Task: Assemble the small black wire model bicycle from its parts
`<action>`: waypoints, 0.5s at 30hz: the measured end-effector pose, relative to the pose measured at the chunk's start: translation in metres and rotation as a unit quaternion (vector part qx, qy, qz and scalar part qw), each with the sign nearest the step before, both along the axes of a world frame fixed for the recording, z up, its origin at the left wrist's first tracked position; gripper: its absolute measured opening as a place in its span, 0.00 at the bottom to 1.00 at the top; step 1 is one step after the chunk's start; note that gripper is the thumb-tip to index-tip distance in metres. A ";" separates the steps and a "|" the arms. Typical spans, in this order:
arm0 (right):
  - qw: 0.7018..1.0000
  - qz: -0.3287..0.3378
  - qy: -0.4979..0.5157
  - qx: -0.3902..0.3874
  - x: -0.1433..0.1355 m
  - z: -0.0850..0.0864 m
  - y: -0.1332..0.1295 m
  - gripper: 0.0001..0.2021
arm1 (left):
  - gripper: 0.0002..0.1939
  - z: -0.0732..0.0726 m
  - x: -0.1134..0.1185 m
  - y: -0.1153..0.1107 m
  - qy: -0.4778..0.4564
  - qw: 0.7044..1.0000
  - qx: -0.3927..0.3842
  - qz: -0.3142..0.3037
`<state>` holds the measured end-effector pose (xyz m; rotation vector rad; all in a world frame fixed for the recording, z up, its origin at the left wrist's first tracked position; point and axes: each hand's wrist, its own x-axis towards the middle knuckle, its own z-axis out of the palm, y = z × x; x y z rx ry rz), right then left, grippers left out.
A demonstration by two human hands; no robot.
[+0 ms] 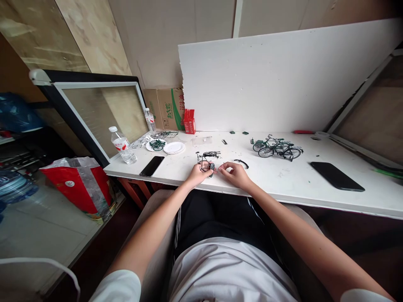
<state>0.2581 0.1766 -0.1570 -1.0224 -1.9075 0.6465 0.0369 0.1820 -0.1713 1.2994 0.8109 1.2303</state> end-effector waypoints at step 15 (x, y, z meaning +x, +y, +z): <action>1.000 -0.003 0.026 0.009 -0.006 0.003 0.000 0.18 | 0.24 0.001 0.004 -0.003 0.046 0.997 0.022 0.051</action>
